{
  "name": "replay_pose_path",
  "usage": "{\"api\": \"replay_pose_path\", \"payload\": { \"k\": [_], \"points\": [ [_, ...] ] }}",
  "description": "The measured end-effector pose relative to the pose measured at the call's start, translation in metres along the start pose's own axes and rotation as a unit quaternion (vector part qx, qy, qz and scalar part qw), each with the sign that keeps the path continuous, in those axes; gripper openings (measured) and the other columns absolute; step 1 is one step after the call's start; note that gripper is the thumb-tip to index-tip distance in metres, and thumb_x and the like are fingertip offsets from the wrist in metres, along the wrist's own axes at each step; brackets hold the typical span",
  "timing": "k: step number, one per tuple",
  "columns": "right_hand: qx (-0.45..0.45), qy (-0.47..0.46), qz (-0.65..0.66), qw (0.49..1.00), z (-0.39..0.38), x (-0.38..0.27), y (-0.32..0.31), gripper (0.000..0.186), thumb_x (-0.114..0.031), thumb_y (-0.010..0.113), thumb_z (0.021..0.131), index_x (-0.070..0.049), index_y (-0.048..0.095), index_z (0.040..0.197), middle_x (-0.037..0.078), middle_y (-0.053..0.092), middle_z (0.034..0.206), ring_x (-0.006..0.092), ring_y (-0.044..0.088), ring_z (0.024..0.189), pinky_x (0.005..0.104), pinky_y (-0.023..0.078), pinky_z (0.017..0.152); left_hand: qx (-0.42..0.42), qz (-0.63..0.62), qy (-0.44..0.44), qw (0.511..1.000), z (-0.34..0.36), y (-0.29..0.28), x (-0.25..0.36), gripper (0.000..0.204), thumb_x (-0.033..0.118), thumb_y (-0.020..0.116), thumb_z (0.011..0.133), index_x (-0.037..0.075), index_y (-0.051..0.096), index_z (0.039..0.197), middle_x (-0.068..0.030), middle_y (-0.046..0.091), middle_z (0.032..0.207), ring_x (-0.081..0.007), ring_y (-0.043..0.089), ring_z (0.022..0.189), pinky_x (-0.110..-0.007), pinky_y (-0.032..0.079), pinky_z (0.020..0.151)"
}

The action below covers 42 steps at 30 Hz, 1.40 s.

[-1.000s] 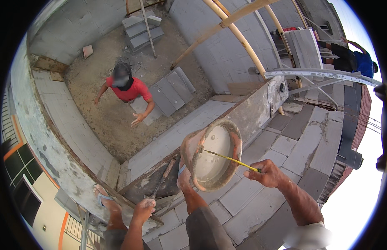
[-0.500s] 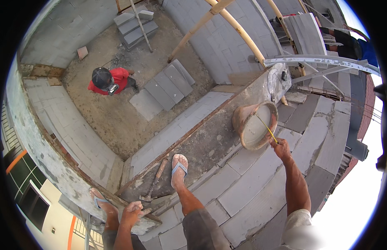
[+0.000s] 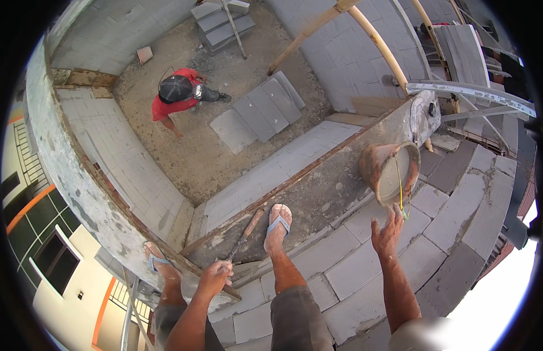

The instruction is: The person applies mortar to a wall using a trowel and then receives and places white blocks onto the wall. The person works on scaffolding at a construction site, coordinating with another worker who passes blocks upward.

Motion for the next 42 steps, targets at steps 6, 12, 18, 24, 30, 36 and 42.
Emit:
{"api": "replay_pose_path", "payload": {
  "k": [6, 12, 18, 24, 30, 36, 42],
  "points": [
    [-0.132, 0.065, 0.249, 0.957, -0.063, -0.135, 0.094, 0.064, -0.04, 0.073, 0.081, 0.002, 0.052, 0.124, 0.026, 0.051, 0.123, 0.043, 0.047, 0.118, 0.0483, 0.038, 0.101, 0.034, -0.051, 0.026, 0.998, -0.009, -0.03, 0.004, 0.036, 0.031, 0.06, 0.094, 0.0, 0.062, 0.113, -0.0085, 0.067, 0.096, -0.0141, 0.065, 0.081, -0.028, 0.054, 0.068],
    [-0.27, 0.045, 0.348, 0.897, -0.125, -0.265, 0.129, 0.065, -0.047, 0.069, 0.083, 0.005, 0.055, 0.121, 0.027, 0.055, 0.123, 0.0427, 0.051, 0.116, 0.0465, 0.042, 0.098, 0.043, -0.094, 0.066, 0.992, -0.03, -0.059, 0.015, 0.046, 0.036, 0.062, 0.093, -0.002, 0.06, 0.118, -0.0096, 0.067, 0.102, -0.0146, 0.064, 0.088, -0.029, 0.055, 0.076],
    [-0.333, 0.049, 0.378, 0.863, -0.135, -0.322, 0.135, 0.057, -0.047, 0.066, 0.087, 0.003, 0.061, 0.114, 0.022, 0.064, 0.11, 0.0338, 0.061, 0.106, 0.04, 0.046, 0.093, 0.079, -0.123, 0.119, 0.982, -0.05, -0.095, 0.017, 0.047, 0.039, 0.06, 0.093, 0.0, 0.06, 0.119, -0.0109, 0.068, 0.101, -0.0158, 0.065, 0.086, -0.029, 0.053, 0.077],
    [-0.396, 0.086, 0.407, 0.819, -0.14, -0.329, 0.134, 0.049, -0.043, 0.065, 0.089, 0.002, 0.065, 0.108, 0.018, 0.067, 0.101, 0.0261, 0.065, 0.096, 0.0352, 0.049, 0.086, 0.079, -0.093, 0.126, 0.984, -0.054, -0.099, 0.015, 0.049, 0.044, 0.058, 0.093, 0.003, 0.061, 0.12, -0.0133, 0.069, 0.098, -0.0202, 0.067, 0.087, -0.033, 0.051, 0.081],
    [-0.431, 0.075, 0.362, 0.823, -0.176, -0.322, 0.138, 0.039, -0.039, 0.061, 0.093, -0.002, 0.066, 0.105, 0.009, 0.066, 0.092, 0.0154, 0.059, 0.09, 0.0313, 0.047, 0.082, 0.086, -0.105, 0.135, 0.981, -0.057, -0.108, 0.015, 0.047, 0.041, 0.058, 0.093, 0.002, 0.06, 0.119, -0.0164, 0.069, 0.101, -0.0236, 0.067, 0.093, -0.034, 0.05, 0.084],
    [-0.436, 0.024, 0.295, 0.85, -0.183, -0.326, 0.163, 0.042, -0.04, 0.062, 0.092, -0.001, 0.066, 0.106, 0.012, 0.065, 0.091, 0.0192, 0.06, 0.089, 0.0322, 0.047, 0.081, 0.092, -0.142, 0.154, 0.974, -0.051, -0.11, 0.012, 0.044, 0.036, 0.061, 0.093, 0.001, 0.06, 0.119, -0.0128, 0.069, 0.096, -0.0189, 0.065, 0.088, -0.032, 0.05, 0.081],
    [-0.45, 0.061, 0.298, 0.84, -0.172, -0.331, 0.168, 0.042, -0.039, 0.061, 0.092, 0.001, 0.066, 0.104, 0.013, 0.064, 0.089, 0.0207, 0.06, 0.087, 0.0334, 0.047, 0.08, 0.079, -0.133, 0.126, 0.98, -0.052, -0.107, 0.019, 0.042, 0.034, 0.06, 0.093, 0.0, 0.061, 0.118, -0.0096, 0.069, 0.094, -0.013, 0.062, 0.083, -0.029, 0.049, 0.077]
  ]
}}
Point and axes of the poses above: each hand's wrist, its own z-axis towards the middle knuckle, its own y-axis out of the palm, x = y × z, the point moved 10 cm from there along z, towards the middle knuckle
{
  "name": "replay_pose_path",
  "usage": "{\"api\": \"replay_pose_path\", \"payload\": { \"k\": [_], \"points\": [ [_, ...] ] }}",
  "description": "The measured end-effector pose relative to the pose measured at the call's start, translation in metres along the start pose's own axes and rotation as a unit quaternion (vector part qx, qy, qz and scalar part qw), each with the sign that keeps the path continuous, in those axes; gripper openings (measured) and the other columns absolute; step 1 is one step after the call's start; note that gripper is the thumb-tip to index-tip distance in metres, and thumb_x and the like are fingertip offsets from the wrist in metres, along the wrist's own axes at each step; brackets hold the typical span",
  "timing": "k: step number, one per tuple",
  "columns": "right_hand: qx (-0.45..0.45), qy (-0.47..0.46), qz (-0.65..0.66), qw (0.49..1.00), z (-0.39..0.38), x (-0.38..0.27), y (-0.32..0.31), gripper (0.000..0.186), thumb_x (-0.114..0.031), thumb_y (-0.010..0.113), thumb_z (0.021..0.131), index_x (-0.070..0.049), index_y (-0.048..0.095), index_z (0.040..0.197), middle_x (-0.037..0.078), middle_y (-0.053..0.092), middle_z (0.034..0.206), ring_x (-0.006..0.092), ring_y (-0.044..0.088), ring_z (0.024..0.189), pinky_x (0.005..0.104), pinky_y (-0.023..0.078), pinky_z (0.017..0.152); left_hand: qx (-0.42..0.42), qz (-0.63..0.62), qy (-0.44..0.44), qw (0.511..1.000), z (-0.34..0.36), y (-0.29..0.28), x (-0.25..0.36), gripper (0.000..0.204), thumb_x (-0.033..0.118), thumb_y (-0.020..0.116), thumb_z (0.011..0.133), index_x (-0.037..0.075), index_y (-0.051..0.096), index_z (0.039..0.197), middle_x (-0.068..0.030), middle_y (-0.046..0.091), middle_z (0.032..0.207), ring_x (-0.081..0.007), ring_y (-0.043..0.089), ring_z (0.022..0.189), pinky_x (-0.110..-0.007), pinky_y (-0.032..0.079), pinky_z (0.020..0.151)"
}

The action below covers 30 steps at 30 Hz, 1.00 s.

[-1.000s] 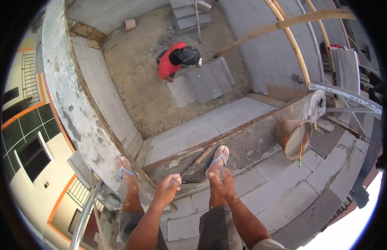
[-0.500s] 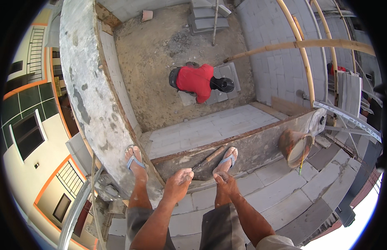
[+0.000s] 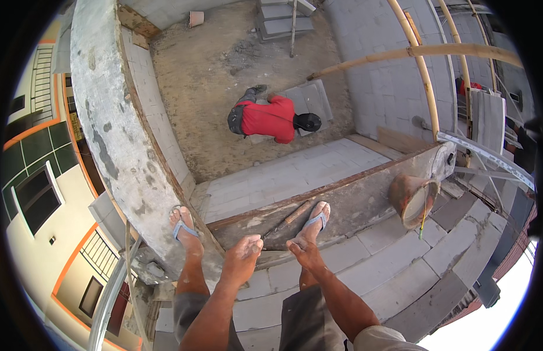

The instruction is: The person applies mortar to a wall using a trowel and then receives and places white blocks onto the wall. The person works on scaffolding at a construction site, coordinating with another worker who passes blocks upward.

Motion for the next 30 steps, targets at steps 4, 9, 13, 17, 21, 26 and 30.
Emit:
{"api": "replay_pose_path", "payload": {
  "k": [4, 9, 13, 17, 21, 26, 30],
  "points": [
    [0.026, -0.048, 0.07, 0.996, 0.007, -0.007, -0.009, 0.041, -0.038, 0.061, 0.092, 0.002, 0.066, 0.101, 0.013, 0.063, 0.087, 0.0209, 0.06, 0.086, 0.0336, 0.047, 0.079, 0.002, 0.006, 0.0, 1.0, 0.0, 0.0, 0.005, 0.042, 0.034, 0.06, 0.093, 0.0, 0.061, 0.118, -0.0097, 0.068, 0.095, -0.0135, 0.063, 0.082, -0.029, 0.05, 0.077],
    [0.01, -0.026, 0.039, 0.999, 0.013, 0.007, -0.007, 0.038, -0.036, 0.062, 0.092, 0.001, 0.066, 0.098, 0.012, 0.063, 0.087, 0.0218, 0.06, 0.085, 0.0335, 0.047, 0.08, -0.009, 0.012, 0.001, 1.0, 0.002, 0.003, 0.002, 0.044, 0.036, 0.059, 0.094, 0.001, 0.06, 0.12, -0.0089, 0.068, 0.098, -0.0134, 0.064, 0.084, -0.027, 0.049, 0.074],
    [0.024, -0.057, 0.008, 0.998, 0.017, 0.01, -0.004, 0.037, -0.035, 0.062, 0.091, 0.001, 0.066, 0.098, 0.013, 0.063, 0.087, 0.0232, 0.06, 0.084, 0.0335, 0.047, 0.079, -0.016, 0.015, 0.002, 1.0, 0.004, 0.005, 0.002, 0.046, 0.041, 0.057, 0.096, 0.004, 0.06, 0.121, -0.0063, 0.068, 0.101, -0.0123, 0.065, 0.086, -0.024, 0.047, 0.069],
    [0.038, -0.035, -0.033, 0.998, 0.023, 0.026, 0.003, 0.036, -0.034, 0.063, 0.091, 0.001, 0.067, 0.098, 0.012, 0.063, 0.085, 0.0227, 0.061, 0.082, 0.0336, 0.047, 0.078, -0.009, 0.01, -0.004, 1.0, 0.005, 0.006, 0.004, 0.047, 0.042, 0.056, 0.096, 0.004, 0.059, 0.122, -0.007, 0.068, 0.103, -0.0128, 0.065, 0.087, -0.025, 0.047, 0.069],
    [0.028, -0.02, 0.016, 0.999, 0.028, 0.035, 0.009, 0.035, -0.033, 0.063, 0.09, 0.001, 0.068, 0.098, 0.012, 0.064, 0.084, 0.0222, 0.061, 0.081, 0.0342, 0.048, 0.077, -0.013, 0.027, -0.02, 0.999, 0.005, 0.008, 0.003, 0.048, 0.044, 0.055, 0.096, 0.003, 0.059, 0.122, -0.0074, 0.068, 0.103, -0.0134, 0.065, 0.087, -0.025, 0.047, 0.07],
    [0.022, 0.015, -0.003, 1.0, 0.032, 0.037, 0.001, 0.036, -0.033, 0.064, 0.089, 0.001, 0.067, 0.1, 0.013, 0.066, 0.084, 0.023, 0.062, 0.082, 0.035, 0.048, 0.078, -0.011, 0.022, -0.018, 1.0, 0.007, 0.011, 0.002, 0.05, 0.046, 0.055, 0.096, 0.003, 0.059, 0.122, -0.0078, 0.067, 0.103, -0.0138, 0.065, 0.087, -0.026, 0.048, 0.071],
    [0.028, 0.004, 0.022, 0.999, 0.036, 0.028, -0.01, 0.036, -0.034, 0.064, 0.089, -0.001, 0.067, 0.101, 0.015, 0.066, 0.084, 0.0237, 0.063, 0.082, 0.0351, 0.049, 0.078, -0.014, 0.036, -0.023, 0.999, 0.008, 0.013, 0.0, 0.05, 0.046, 0.056, 0.095, 0.003, 0.059, 0.122, -0.008, 0.067, 0.103, -0.0138, 0.065, 0.087, -0.027, 0.048, 0.071]
  ]
}}
Point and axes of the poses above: each hand's wrist, its own z-axis towards the middle knuckle, its own y-axis out of the palm, x = y × z, the point moved 10 cm from there along z, towards the middle knuckle
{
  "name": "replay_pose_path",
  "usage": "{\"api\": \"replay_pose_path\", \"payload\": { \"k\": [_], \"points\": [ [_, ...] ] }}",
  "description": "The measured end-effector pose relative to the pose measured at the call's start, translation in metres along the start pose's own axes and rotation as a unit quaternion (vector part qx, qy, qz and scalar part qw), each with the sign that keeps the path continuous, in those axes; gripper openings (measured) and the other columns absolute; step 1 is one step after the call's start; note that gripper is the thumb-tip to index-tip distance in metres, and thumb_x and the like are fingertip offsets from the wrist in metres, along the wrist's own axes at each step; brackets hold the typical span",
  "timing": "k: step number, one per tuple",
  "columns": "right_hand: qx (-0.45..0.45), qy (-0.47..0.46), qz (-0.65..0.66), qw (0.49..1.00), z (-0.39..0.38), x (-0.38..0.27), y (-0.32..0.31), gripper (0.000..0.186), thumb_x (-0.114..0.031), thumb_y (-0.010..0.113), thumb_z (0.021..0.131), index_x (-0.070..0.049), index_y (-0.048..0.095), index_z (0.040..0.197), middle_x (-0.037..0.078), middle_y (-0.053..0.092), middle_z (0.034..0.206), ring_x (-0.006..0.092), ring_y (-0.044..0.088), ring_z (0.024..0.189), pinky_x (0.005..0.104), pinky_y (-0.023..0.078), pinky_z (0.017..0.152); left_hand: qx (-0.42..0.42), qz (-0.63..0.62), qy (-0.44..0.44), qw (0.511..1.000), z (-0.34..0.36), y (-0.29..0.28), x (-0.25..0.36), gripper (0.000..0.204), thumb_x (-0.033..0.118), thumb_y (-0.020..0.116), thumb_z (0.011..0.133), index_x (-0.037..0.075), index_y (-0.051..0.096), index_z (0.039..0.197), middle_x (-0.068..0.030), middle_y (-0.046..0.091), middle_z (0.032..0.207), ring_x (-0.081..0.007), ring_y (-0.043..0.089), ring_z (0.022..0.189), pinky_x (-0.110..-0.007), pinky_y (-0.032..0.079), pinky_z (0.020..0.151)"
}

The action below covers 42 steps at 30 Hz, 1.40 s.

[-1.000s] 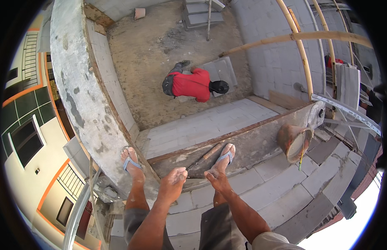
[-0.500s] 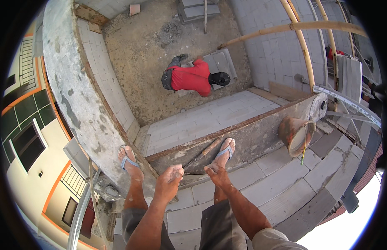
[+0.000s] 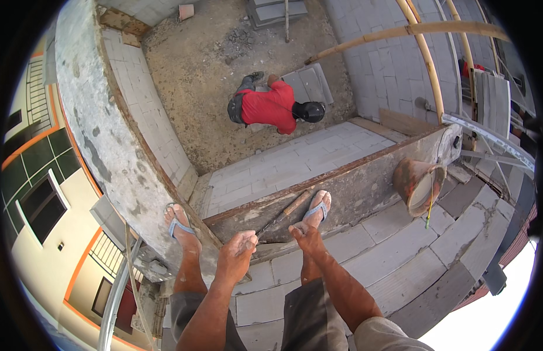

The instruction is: The person applies mortar to a wall using a trowel and then receives and places white blocks onto the wall. The person works on scaffolding at a construction site, coordinating with another worker who passes blocks upward.

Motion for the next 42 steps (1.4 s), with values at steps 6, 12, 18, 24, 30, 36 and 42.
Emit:
{"api": "replay_pose_path", "payload": {
  "k": [6, 12, 18, 24, 30, 36, 42],
  "points": [
    [0.022, 0.025, 0.011, 0.999, 0.019, 0.002, -0.019, 0.035, -0.035, 0.062, 0.09, -0.003, 0.067, 0.102, 0.016, 0.067, 0.087, 0.0264, 0.066, 0.084, 0.0361, 0.05, 0.078, 0.015, -0.011, -0.004, 1.0, -0.002, 0.0, 0.001, 0.049, 0.044, 0.057, 0.095, 0.004, 0.059, 0.122, -0.0085, 0.067, 0.104, -0.0138, 0.065, 0.087, -0.026, 0.047, 0.072],
    [0.086, 0.018, -0.028, 0.996, 0.043, 0.009, -0.065, 0.035, -0.032, 0.062, 0.089, -0.002, 0.066, 0.104, 0.019, 0.068, 0.09, 0.0287, 0.067, 0.089, 0.037, 0.051, 0.08, 0.039, -0.017, -0.011, 0.999, 0.003, 0.0, -0.006, 0.045, 0.038, 0.057, 0.096, 0.004, 0.057, 0.125, -0.0094, 0.066, 0.107, -0.0145, 0.064, 0.092, -0.027, 0.048, 0.074],
    [0.129, 0.013, 0.007, 0.992, 0.062, 0.02, -0.117, 0.042, -0.035, 0.069, 0.084, -0.002, 0.064, 0.109, 0.022, 0.066, 0.104, 0.0377, 0.063, 0.1, 0.0409, 0.049, 0.088, 0.072, -0.079, -0.031, 0.994, 0.009, -0.009, -0.03, 0.058, 0.044, 0.061, 0.092, 0.006, 0.049, 0.134, -0.0097, 0.059, 0.119, -0.0175, 0.06, 0.103, -0.031, 0.049, 0.08],
    [0.282, -0.018, -0.067, 0.957, 0.063, -0.018, -0.215, 0.08, -0.048, 0.074, 0.078, 0.007, 0.047, 0.129, 0.03, 0.05, 0.126, 0.0404, 0.05, 0.12, 0.0445, 0.043, 0.099, 0.1, -0.15, -0.087, 0.98, 0.028, -0.013, -0.064, 0.073, 0.052, 0.06, 0.091, 0.008, 0.036, 0.144, -0.0137, 0.05, 0.133, -0.0245, 0.052, 0.12, -0.044, 0.045, 0.093],
    [0.285, -0.042, -0.066, 0.956, 0.107, -0.074, -0.238, 0.108, -0.06, 0.076, 0.071, 0.012, 0.031, 0.139, 0.034, 0.041, 0.135, 0.0446, 0.042, 0.128, 0.0469, 0.038, 0.106, 0.113, -0.326, -0.139, 0.928, 0.098, 0.027, -0.083, 0.094, 0.063, 0.056, 0.087, 0.007, 0.017, 0.151, -0.0244, 0.031, 0.149, -0.0345, 0.036, 0.136, -0.052, 0.038, 0.104],
    [0.29, 0.113, 0.046, 0.949, 0.176, -0.058, -0.218, 0.123, -0.069, 0.073, 0.067, 0.011, 0.019, 0.144, 0.036, 0.034, 0.138, 0.0482, 0.037, 0.13, 0.052, 0.038, 0.106, 0.103, -0.459, -0.18, 0.864, 0.151, 0.096, -0.073, 0.104, 0.069, 0.055, 0.084, 0.006, 0.009, 0.153, -0.0273, 0.017, 0.154, -0.0389, 0.027, 0.141, -0.057, 0.031, 0.109],
    [0.273, 0.304, 0.323, 0.854, 0.163, 0.009, -0.172, 0.132, -0.073, 0.072, 0.064, 0.01, 0.012, 0.147, 0.029, 0.016, 0.153, 0.0508, 0.019, 0.139, 0.0753, 0.021, 0.1, 0.115, -0.388, -0.208, 0.89, 0.199, 0.122, -0.062, 0.109, 0.071, 0.053, 0.084, 0.001, 0.006, 0.152, -0.0228, 0.016, 0.155, -0.0383, 0.023, 0.142, -0.056, 0.03, 0.11]
  ]
}}
Point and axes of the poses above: each hand's wrist, its own z-axis towards the middle knuckle, its own y-axis out of the palm, x = y × z, the point moved 10 cm from there along z, towards the middle knuckle
